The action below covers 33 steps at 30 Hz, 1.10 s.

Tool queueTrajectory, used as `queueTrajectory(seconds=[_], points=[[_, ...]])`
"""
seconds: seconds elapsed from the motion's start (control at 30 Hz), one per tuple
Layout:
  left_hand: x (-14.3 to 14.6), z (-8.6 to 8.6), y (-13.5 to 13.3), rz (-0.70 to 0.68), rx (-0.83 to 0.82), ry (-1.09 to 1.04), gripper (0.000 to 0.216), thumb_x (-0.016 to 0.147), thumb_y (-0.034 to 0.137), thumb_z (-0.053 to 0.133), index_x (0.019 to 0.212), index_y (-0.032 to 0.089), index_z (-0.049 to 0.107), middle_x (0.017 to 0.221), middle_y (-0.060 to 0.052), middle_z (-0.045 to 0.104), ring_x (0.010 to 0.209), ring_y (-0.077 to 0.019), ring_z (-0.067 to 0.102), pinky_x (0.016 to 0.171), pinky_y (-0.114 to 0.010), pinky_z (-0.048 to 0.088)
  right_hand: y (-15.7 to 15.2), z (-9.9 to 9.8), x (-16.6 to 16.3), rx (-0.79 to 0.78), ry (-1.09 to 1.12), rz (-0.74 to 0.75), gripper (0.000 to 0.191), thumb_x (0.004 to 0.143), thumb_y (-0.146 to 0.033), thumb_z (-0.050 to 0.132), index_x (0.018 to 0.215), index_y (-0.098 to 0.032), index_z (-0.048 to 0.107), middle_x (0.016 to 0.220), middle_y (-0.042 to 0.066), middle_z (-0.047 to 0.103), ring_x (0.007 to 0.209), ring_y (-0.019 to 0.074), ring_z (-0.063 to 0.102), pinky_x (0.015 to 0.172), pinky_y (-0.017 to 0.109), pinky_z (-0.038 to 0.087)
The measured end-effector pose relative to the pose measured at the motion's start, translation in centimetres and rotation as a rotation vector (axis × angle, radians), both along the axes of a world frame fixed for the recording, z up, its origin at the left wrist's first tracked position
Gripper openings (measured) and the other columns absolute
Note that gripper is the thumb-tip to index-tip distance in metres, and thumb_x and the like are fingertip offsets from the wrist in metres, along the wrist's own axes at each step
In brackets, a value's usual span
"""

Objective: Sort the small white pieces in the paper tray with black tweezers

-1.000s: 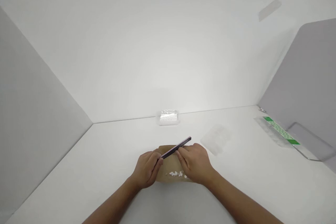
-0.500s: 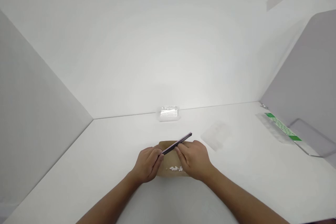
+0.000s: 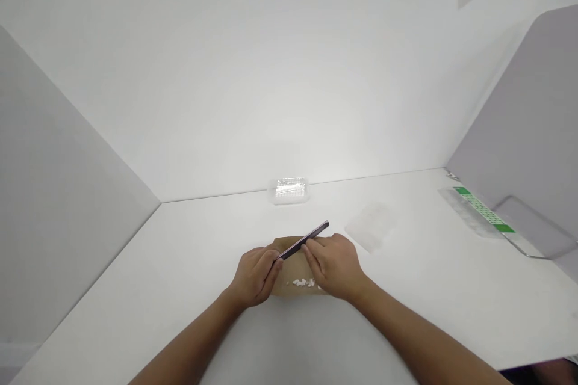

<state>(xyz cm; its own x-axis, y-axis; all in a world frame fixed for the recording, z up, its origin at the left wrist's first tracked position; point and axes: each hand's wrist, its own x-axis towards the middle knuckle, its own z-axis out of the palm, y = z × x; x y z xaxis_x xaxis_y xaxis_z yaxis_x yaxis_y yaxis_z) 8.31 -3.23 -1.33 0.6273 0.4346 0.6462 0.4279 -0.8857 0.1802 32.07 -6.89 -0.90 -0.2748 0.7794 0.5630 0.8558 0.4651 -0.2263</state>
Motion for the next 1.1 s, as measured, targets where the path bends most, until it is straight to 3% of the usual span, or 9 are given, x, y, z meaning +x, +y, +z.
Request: queueTrajectory(seconds=[0.2, 0.43, 0.63, 0.7, 0.87, 0.93, 1.1], points=[[0.0, -0.1, -0.1, -0.001, 0.002, 0.006, 0.016, 0.1, 0.017, 0.043, 0.085, 0.022, 0.044, 0.072, 0.001, 0.057, 0.054, -0.0135, 0.044, 0.056, -0.028, 0.031, 2.0, -0.2, 3.2, -0.041, 0.02, -0.199, 0.045, 0.108, -0.037, 0.036, 0.068, -0.02, 0.047, 0.057, -0.002, 0.055, 0.053, 0.0127, 0.041, 0.059, 0.029, 0.02], [-0.1, 0.1, -0.1, 0.012, 0.017, -0.006, 0.015, 0.1, 0.017, 0.043, 0.086, 0.022, 0.046, 0.072, 0.0, 0.058, 0.056, -0.0138, 0.048, 0.056, -0.028, 0.033, 0.0, 0.1, 0.0, -0.018, -0.026, 0.046, 0.037, 0.106, -0.029, 0.039, 0.074, -0.02, 0.055, 0.063, 0.0, 0.061, 0.057, 0.0123, 0.048, 0.063, 0.029, 0.024], [0.1, 0.1, -0.3, 0.018, 0.021, 0.001, 0.014, 0.099, 0.017, 0.043, 0.087, 0.021, 0.048, 0.073, 0.0, 0.061, 0.055, -0.0138, 0.049, 0.056, -0.028, 0.034, 1.5, 0.2, 2.8, -0.013, 0.004, -0.177, 0.045, 0.108, -0.036, 0.037, 0.067, -0.019, 0.049, 0.057, -0.001, 0.056, 0.052, 0.0123, 0.041, 0.059, 0.029, 0.02], [0.1, 0.0, -0.3, 0.016, 0.023, 0.004, 0.014, 0.099, 0.017, 0.043, 0.087, 0.021, 0.048, 0.073, 0.0, 0.061, 0.055, -0.0137, 0.049, 0.056, -0.028, 0.035, 1.7, 0.2, 3.1, -0.019, 0.008, -0.189, 0.047, 0.108, -0.037, 0.035, 0.067, -0.02, 0.049, 0.057, -0.001, 0.056, 0.052, 0.0127, 0.041, 0.058, 0.029, 0.02], [0.1, 0.0, -0.2, 0.017, 0.03, 0.008, 0.016, 0.1, 0.017, 0.042, 0.085, 0.021, 0.047, 0.073, 0.0, 0.061, 0.056, -0.0134, 0.05, 0.057, -0.028, 0.036, -0.1, 0.3, -0.1, -0.02, -0.029, 0.052, 0.038, 0.107, -0.029, 0.037, 0.074, -0.019, 0.056, 0.065, 0.001, 0.063, 0.06, 0.0132, 0.051, 0.064, 0.029, 0.026], [0.0, 0.0, -0.2, 0.022, 0.031, 0.012, 0.016, 0.1, 0.017, 0.042, 0.085, 0.021, 0.047, 0.073, 0.0, 0.061, 0.056, -0.0135, 0.05, 0.057, -0.028, 0.036, -0.6, 0.5, -0.8, -0.015, -0.032, 0.076, 0.037, 0.107, -0.028, 0.039, 0.075, -0.019, 0.056, 0.066, 0.001, 0.063, 0.062, 0.0132, 0.052, 0.065, 0.029, 0.026], [0.1, -0.1, -0.3, 0.027, 0.033, 0.024, 0.013, 0.1, 0.017, 0.043, 0.089, 0.021, 0.048, 0.075, -0.001, 0.062, 0.056, -0.0136, 0.049, 0.057, -0.028, 0.034, 1.0, 0.5, 2.1, -0.022, -0.022, -0.157, 0.044, 0.108, -0.035, 0.038, 0.069, -0.02, 0.051, 0.058, -0.002, 0.058, 0.052, 0.0122, 0.042, 0.059, 0.029, 0.02]])
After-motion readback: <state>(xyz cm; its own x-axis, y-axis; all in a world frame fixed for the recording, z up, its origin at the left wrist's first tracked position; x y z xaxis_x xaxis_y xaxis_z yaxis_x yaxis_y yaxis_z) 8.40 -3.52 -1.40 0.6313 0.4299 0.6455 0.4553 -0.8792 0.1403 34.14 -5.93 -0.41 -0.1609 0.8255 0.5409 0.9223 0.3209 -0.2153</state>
